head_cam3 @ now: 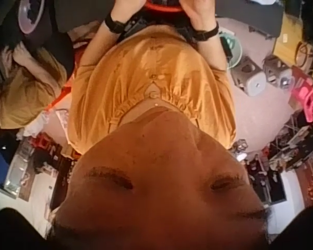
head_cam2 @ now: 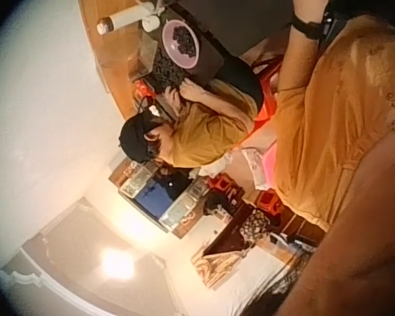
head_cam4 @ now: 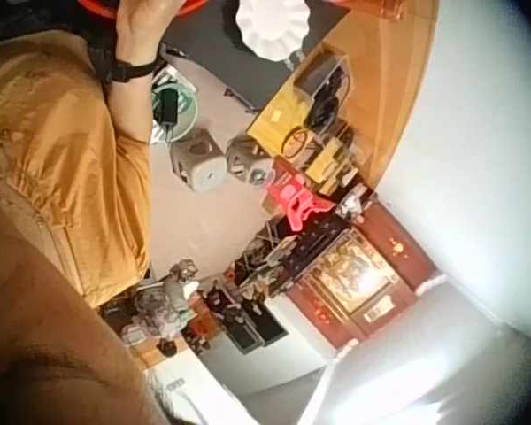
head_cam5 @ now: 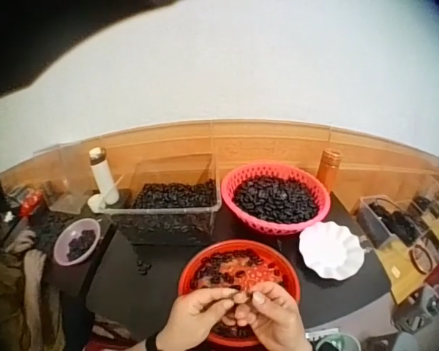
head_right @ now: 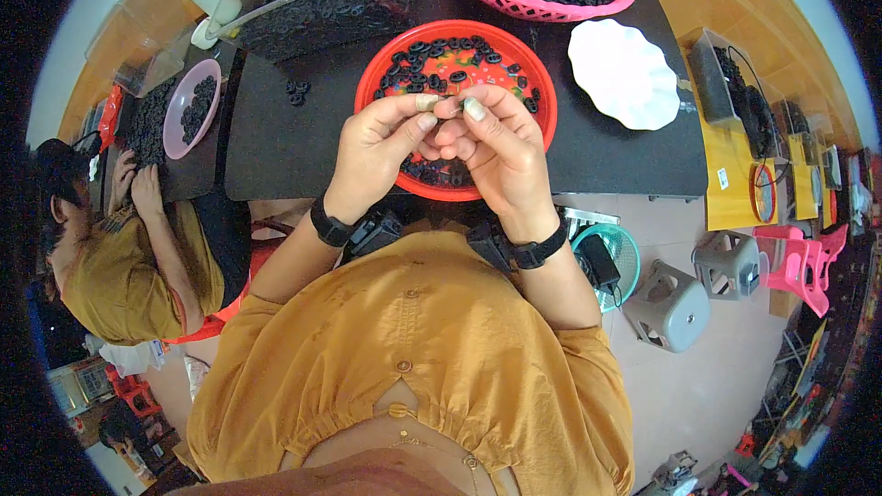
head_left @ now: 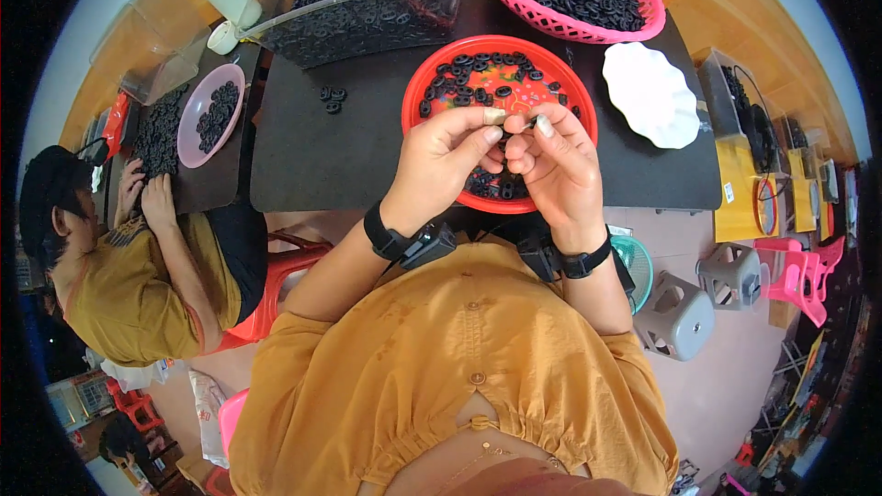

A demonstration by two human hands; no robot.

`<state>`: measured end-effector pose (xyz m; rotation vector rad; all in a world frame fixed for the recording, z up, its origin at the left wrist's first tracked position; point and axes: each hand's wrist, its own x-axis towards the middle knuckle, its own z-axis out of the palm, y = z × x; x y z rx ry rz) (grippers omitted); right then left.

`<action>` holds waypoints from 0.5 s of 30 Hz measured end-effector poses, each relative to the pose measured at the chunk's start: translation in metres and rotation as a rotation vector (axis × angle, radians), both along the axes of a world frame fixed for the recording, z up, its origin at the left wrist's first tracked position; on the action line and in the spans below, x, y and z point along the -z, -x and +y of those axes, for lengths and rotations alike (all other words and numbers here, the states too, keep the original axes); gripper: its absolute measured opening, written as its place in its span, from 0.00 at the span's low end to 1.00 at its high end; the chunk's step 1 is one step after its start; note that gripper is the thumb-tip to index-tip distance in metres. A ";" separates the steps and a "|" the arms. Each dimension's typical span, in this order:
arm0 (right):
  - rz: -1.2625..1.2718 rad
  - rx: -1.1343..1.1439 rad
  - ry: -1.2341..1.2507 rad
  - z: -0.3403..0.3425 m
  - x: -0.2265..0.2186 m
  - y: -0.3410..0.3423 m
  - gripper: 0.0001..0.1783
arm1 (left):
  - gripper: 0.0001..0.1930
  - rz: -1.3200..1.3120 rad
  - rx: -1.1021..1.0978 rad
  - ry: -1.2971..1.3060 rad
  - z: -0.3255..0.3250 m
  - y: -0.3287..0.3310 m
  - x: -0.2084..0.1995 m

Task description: The person assembles plastic cord locks by hand, picking up housings, buttons, and springs from a tray and fitting the components together.

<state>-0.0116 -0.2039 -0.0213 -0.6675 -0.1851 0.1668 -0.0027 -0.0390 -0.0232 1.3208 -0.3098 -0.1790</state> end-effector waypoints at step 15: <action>-0.118 0.236 0.708 -0.003 -0.016 0.000 0.07 | 0.15 -0.169 -0.076 -0.213 0.012 0.008 -0.016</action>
